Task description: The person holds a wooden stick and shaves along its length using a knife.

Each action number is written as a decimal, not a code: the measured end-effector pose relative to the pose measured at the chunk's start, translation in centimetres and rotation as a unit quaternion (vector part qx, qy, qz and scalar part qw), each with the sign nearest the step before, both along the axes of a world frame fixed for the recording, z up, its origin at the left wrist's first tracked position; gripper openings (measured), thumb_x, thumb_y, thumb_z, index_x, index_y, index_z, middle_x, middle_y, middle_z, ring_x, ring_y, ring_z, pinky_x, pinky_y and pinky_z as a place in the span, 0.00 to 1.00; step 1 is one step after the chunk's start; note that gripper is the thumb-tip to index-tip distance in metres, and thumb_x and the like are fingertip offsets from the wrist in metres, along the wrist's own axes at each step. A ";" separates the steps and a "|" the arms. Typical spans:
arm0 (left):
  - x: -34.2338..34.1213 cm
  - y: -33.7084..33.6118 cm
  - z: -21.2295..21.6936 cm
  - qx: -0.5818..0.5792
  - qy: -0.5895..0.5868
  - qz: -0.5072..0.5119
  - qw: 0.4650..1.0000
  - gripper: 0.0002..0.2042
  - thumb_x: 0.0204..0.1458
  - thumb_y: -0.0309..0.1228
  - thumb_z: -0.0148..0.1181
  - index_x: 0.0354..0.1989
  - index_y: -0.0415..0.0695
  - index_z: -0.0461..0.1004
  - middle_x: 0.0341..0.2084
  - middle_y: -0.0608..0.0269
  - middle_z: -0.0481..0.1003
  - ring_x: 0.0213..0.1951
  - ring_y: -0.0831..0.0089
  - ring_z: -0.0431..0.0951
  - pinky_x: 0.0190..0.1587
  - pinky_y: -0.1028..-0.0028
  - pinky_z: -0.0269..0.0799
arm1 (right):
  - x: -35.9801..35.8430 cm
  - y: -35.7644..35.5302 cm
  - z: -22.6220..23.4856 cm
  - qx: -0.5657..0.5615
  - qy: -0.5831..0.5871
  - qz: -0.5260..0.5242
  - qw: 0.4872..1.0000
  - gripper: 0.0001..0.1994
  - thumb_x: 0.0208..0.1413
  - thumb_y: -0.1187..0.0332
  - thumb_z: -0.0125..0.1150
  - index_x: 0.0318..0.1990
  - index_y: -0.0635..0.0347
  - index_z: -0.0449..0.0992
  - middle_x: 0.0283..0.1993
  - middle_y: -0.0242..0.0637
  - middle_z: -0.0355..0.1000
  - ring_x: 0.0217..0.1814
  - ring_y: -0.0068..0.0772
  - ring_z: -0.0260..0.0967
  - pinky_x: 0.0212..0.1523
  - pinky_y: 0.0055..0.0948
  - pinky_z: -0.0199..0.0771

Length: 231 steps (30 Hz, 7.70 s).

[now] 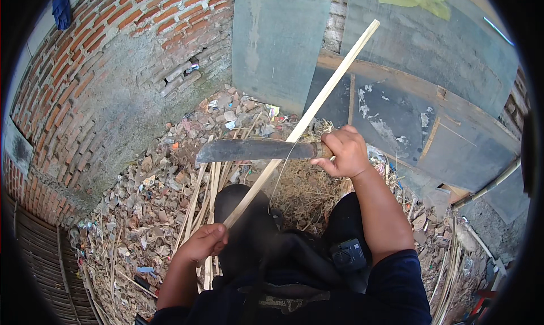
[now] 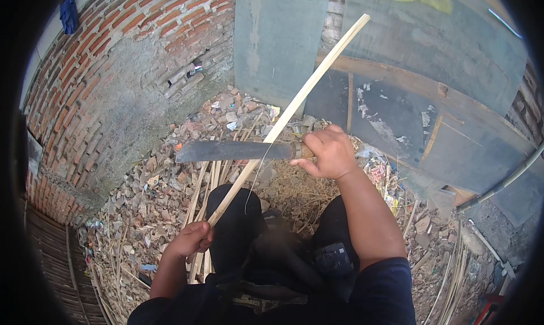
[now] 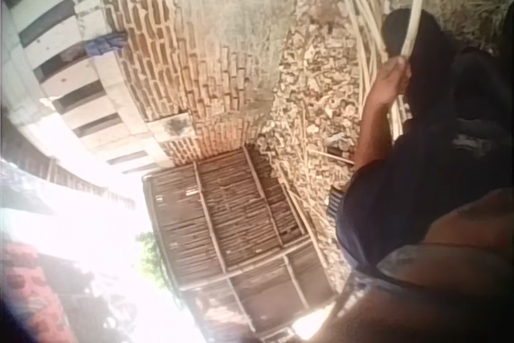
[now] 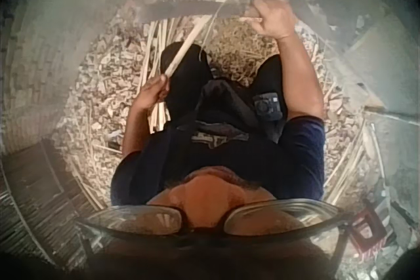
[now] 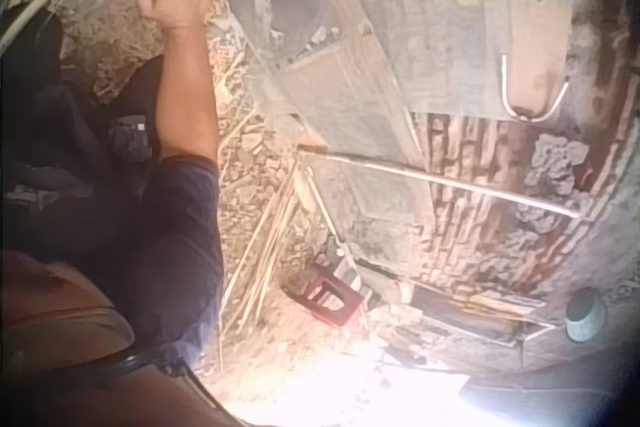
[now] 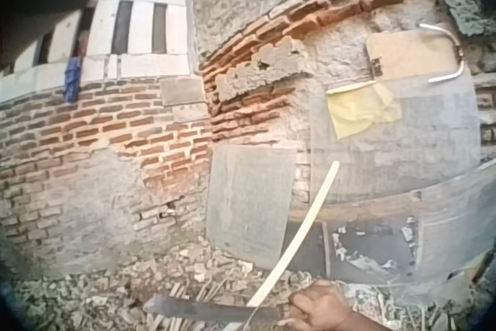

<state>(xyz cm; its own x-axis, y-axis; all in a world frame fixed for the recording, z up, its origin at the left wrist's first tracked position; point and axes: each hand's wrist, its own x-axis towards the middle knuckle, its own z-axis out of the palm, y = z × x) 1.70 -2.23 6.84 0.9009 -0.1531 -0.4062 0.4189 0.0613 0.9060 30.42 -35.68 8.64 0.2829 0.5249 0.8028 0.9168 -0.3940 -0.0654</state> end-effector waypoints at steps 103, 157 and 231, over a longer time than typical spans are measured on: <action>-6.5 0.3 -8.1 0.465 -0.126 0.072 0.873 0.22 0.68 0.45 0.48 0.28 0.37 0.68 0.16 0.46 0.71 0.21 0.49 0.75 0.26 0.59 0.67 | 0.2 2.2 -2.2 -0.297 0.333 -0.082 0.891 0.32 0.55 0.32 0.55 0.35 0.58 0.77 0.26 0.47 0.76 0.35 0.56 0.77 0.39 0.53 0.76; -5.8 0.9 -7.9 0.420 -0.091 0.043 0.902 0.23 0.69 0.47 0.47 0.30 0.37 0.68 0.17 0.51 0.70 0.21 0.59 0.72 0.28 0.61 0.67 | 1.9 1.4 -3.4 -0.270 0.366 -0.079 0.887 0.34 0.56 0.31 0.54 0.41 0.57 0.77 0.27 0.46 0.77 0.34 0.55 0.79 0.42 0.52 0.78; -7.9 1.3 -6.1 0.429 -0.051 0.040 0.901 0.25 0.68 0.48 0.47 0.30 0.36 0.70 0.17 0.49 0.69 0.21 0.61 0.70 0.28 0.62 0.67 | 1.1 0.7 -2.8 -0.309 0.266 -0.103 0.907 0.10 0.41 0.66 0.67 0.35 0.52 0.79 0.30 0.42 0.78 0.38 0.51 0.78 0.42 0.48 0.77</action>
